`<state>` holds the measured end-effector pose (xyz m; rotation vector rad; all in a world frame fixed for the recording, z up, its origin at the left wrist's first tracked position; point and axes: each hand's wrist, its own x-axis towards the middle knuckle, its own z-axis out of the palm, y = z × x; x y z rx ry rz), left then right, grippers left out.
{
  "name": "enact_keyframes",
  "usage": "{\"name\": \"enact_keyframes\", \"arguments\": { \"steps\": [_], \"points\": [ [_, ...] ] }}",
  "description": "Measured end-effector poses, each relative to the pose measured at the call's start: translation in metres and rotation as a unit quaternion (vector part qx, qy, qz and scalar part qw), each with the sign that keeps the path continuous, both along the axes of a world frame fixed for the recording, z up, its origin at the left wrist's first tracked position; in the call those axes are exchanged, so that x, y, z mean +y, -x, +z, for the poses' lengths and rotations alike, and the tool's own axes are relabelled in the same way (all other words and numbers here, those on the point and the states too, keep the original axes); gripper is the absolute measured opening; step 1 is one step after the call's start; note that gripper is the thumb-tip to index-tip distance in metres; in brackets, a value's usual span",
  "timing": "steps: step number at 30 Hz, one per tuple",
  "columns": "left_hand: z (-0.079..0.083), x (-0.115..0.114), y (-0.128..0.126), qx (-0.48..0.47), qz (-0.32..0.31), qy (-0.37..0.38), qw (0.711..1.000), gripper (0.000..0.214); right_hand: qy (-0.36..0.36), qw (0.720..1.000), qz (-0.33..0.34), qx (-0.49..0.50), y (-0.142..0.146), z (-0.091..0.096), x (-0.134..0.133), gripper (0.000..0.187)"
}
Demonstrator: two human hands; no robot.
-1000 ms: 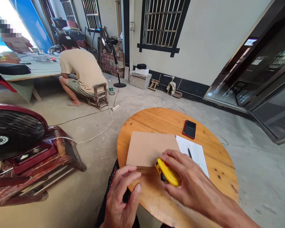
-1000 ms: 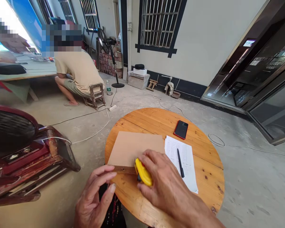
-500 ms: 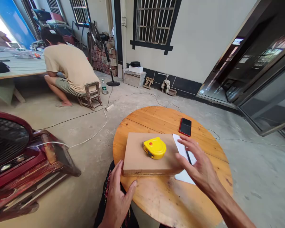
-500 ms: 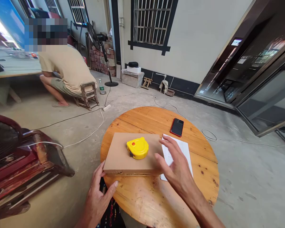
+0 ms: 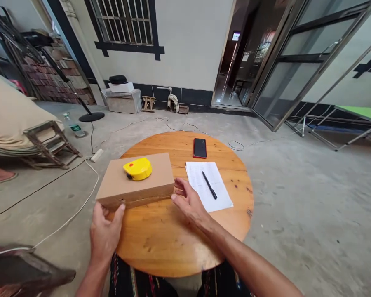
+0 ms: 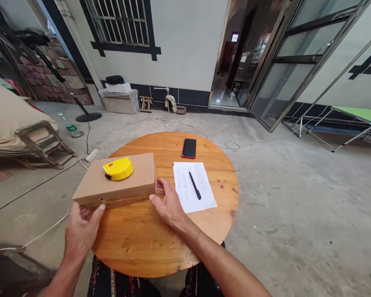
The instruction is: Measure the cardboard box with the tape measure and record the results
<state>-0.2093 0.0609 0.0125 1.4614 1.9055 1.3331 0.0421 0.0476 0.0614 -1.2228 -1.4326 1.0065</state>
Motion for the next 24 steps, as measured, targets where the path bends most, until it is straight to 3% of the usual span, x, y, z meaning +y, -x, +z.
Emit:
{"name": "enact_keyframes", "arguments": {
  "steps": [3,4,7,10,14,16,19,21,24],
  "points": [
    [-0.001,0.003,0.001,-0.013,0.005,-0.025,1.0,0.075,-0.021,0.984,-0.05,-0.17,-0.036,0.0,0.007,0.037],
    [-0.003,-0.004,-0.003,-0.002,0.015,-0.03,0.999,0.079,-0.01,0.964,-0.085,-0.25,-0.053,0.001,0.007,0.033],
    [-0.016,-0.044,-0.027,0.059,0.042,-0.045,0.996,0.075,0.042,0.93,-0.136,-0.339,-0.103,0.003,0.005,0.029],
    [-0.026,-0.087,-0.066,0.102,-0.04,-0.086,0.99,0.056,0.073,0.901,-0.138,-0.404,-0.126,-0.002,0.009,0.021],
    [-0.026,-0.117,-0.107,0.12,-0.17,-0.128,0.97,0.038,0.08,0.884,-0.119,-0.444,-0.118,-0.007,0.011,0.013],
    [-0.019,-0.119,-0.115,0.079,-0.212,-0.1,0.969,0.031,0.079,0.887,-0.113,-0.441,-0.113,-0.002,0.0,0.015],
    [-0.004,-0.116,-0.118,-0.068,-0.259,0.041,0.963,0.027,0.074,0.916,-0.071,-0.389,-0.11,0.005,-0.038,0.014],
    [0.008,-0.112,-0.122,-0.187,-0.266,0.145,0.935,0.037,0.088,0.963,0.01,-0.254,-0.106,0.005,-0.07,0.016],
    [0.021,-0.105,-0.134,-0.324,-0.28,0.228,0.874,0.053,0.112,0.984,0.06,-0.123,-0.096,-0.003,-0.111,0.024]
  ]
}}
